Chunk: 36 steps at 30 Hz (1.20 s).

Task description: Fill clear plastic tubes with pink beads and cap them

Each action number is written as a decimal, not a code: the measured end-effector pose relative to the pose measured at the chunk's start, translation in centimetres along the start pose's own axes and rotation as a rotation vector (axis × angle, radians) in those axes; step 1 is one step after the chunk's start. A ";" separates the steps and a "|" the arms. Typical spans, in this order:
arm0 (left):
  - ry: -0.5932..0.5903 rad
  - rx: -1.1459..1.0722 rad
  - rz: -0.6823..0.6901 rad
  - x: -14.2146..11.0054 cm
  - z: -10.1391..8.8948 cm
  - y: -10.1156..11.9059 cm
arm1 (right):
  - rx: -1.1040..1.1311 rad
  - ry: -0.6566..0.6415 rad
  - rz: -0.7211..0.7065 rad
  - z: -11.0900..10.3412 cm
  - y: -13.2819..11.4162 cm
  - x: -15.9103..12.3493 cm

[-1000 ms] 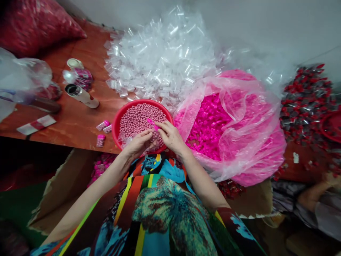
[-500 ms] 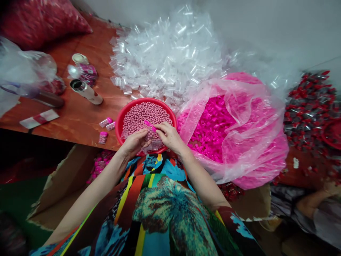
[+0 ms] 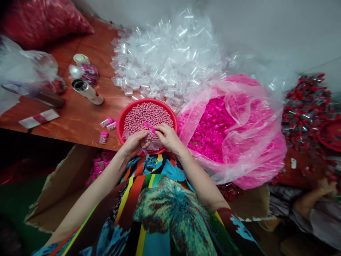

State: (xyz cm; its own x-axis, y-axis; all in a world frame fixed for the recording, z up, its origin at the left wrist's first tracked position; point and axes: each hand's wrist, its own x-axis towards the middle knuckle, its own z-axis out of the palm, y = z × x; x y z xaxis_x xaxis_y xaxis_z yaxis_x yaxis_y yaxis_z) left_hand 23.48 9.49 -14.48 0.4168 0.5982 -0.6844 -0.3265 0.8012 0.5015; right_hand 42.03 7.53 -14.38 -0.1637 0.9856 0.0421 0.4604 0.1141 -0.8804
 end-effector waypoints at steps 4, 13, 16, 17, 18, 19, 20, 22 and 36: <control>-0.011 -0.047 0.016 0.2 -0.2 -0.2 | -0.027 -0.027 -0.047 0.0 -0.2 -0.1; -0.035 0.024 0.017 0.9 -1.2 -0.9 | -0.336 -0.013 -0.089 1.5 0.6 0.1; -0.055 0.020 0.029 1.2 -1.6 -1.2 | -0.355 0.051 0.040 1.9 0.9 0.3; -0.060 0.013 0.030 1.2 -1.7 -1.2 | -0.284 0.085 0.094 1.9 1.0 0.3; -0.068 0.003 0.033 1.1 -1.8 -1.3 | -0.184 0.116 0.146 1.9 0.9 0.4; -0.077 -0.007 0.039 1.1 -1.8 -1.3 | -0.075 0.139 0.189 1.9 0.8 0.4; -0.090 -0.015 0.049 1.1 -1.8 -1.4 | 0.017 0.148 0.216 1.9 0.7 0.5; -0.110 -0.025 0.073 1.0 -1.7 -1.4 | 0.105 0.127 0.208 2.0 0.4 0.5; -0.048 0.063 0.270 0.1 0.4 -1.9 | -0.110 0.086 -0.063 1.9 -2.2 -0.5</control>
State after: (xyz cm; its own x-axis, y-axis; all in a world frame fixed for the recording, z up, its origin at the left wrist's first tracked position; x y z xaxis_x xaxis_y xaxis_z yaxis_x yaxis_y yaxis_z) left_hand 24.52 8.07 -15.27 0.3622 0.7892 -0.4960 -0.3790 0.6109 0.6951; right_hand 39.41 6.53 -13.35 -0.1221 0.9826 0.1398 0.5450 0.1841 -0.8180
